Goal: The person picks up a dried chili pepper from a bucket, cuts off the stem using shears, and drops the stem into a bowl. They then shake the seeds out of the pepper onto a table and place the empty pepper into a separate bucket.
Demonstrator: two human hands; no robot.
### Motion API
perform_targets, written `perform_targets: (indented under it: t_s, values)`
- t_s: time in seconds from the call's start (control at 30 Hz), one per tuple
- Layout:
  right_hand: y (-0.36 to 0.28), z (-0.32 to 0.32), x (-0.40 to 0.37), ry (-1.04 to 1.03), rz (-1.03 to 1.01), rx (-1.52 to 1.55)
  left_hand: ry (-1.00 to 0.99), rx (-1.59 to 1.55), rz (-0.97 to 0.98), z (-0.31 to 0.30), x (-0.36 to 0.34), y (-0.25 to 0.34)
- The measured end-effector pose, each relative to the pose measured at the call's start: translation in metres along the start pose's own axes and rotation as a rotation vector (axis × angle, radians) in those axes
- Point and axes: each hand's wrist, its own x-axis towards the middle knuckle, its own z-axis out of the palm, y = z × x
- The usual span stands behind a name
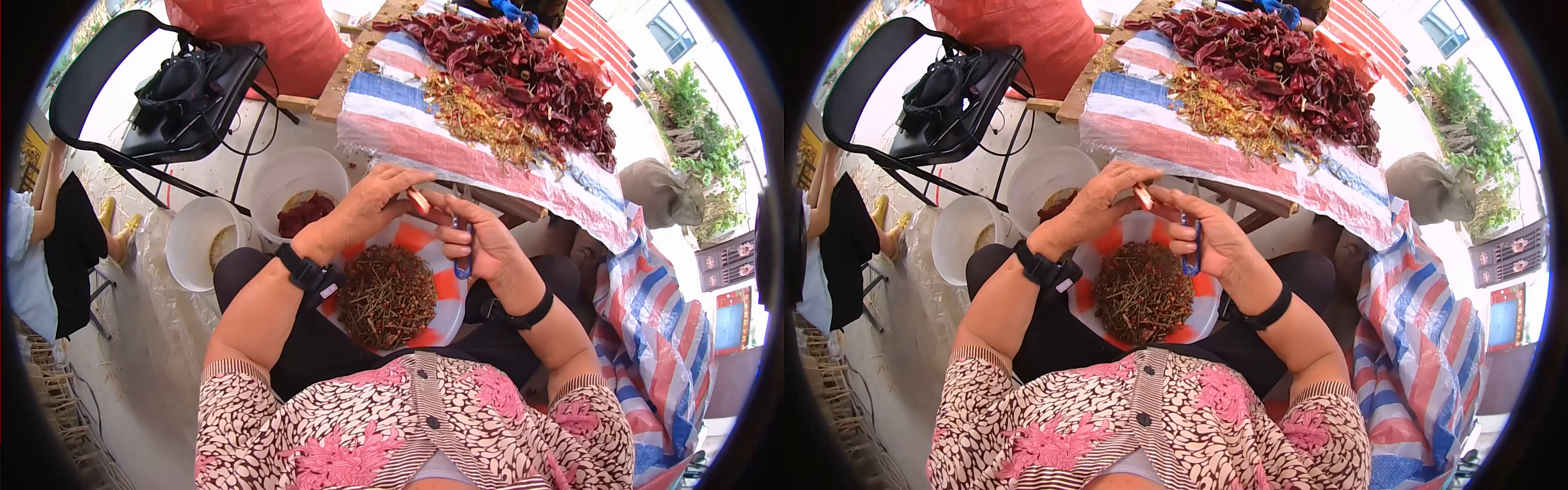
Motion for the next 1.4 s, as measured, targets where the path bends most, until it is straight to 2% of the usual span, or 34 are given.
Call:
perform_targets:
  t_s: [0.1,0.13,0.23,0.3,0.33,0.4,0.47,0.5,0.53,0.63,0.67,0.73,0.83,0.93,1.03,1.13,1.2,1.3,1.4]
  values:
    - [0.007,0.007,0.001,-0.056,-0.029,-0.06,-0.162,-0.316,-0.296,-0.005,-0.005,-0.005]
    - [0.006,0.003,0.001,0.015,-0.05,-0.161,-0.119,-0.301,-0.32,-0.008,-0.006,-0.004]
    - [-0.017,-0.009,-0.003,0.245,-0.13,-0.388,-0.212,0.132,-0.426,-0.023,-0.021,-0.026]
    - [-0.048,-0.031,-0.005,0.335,-0.244,-0.478,-0.23,0.327,-0.54,-0.035,-0.034,-0.036]
    - [-0.066,-0.042,-0.005,0.45,-0.346,-0.616,-0.243,0.413,-0.601,-0.039,-0.044,-0.046]
    - [-0.105,-0.063,-0.005,0.706,-0.505,-0.809,-0.311,0.607,-0.633,-0.045,-0.062,-0.065]
    - [-0.147,-0.086,-0.005,0.86,-0.551,-0.992,-0.239,0.681,-0.592,-0.048,-0.071,-0.069]
    - [-0.169,-0.102,-0.002,0.883,-0.594,-0.969,-0.204,0.721,-0.571,-0.047,-0.073,-0.069]
    - [-0.19,-0.116,0.001,0.882,-0.62,-0.876,-0.166,0.791,-0.477,-0.048,-0.072,-0.066]
    - [-0.238,-0.145,0.017,0.896,-0.7,-0.63,-0.308,0.682,-0.592,-0.051,-0.06,-0.049]
    - [-0.251,-0.155,0.022,0.779,-0.677,-0.479,-0.383,0.623,-0.627,-0.05,-0.06,-0.049]
    - [-0.267,-0.172,0.037,0.778,-0.676,-0.45,-0.53,0.5,-0.696,-0.048,-0.058,-0.051]
    - [-0.27,-0.171,0.046,0.845,-0.661,-0.349,-0.606,0.46,-0.744,-0.047,-0.052,-0.047]
    - [-0.255,-0.17,0.044,0.824,-0.735,-0.226,-0.574,0.452,-0.732,-0.045,-0.053,-0.047]
    - [-0.222,-0.161,0.03,0.701,-0.745,-0.253,-0.654,0.454,-0.75,-0.045,-0.049,-0.045]
    - [-0.19,-0.143,0.014,0.647,-0.769,-0.33,-0.608,0.447,-0.655,-0.04,-0.055,-0.043]
    - [-0.173,-0.132,0.005,0.589,-0.776,-0.372,-0.696,0.43,-0.692,-0.039,-0.051,-0.042]
    - [-0.151,-0.113,-0.006,0.582,-0.728,-0.416,-0.732,0.413,-0.67,-0.037,-0.052,-0.042]
    - [-0.121,-0.097,-0.024,0.42,-0.596,-0.459,-0.741,0.407,-0.659,-0.038,-0.052,-0.039]
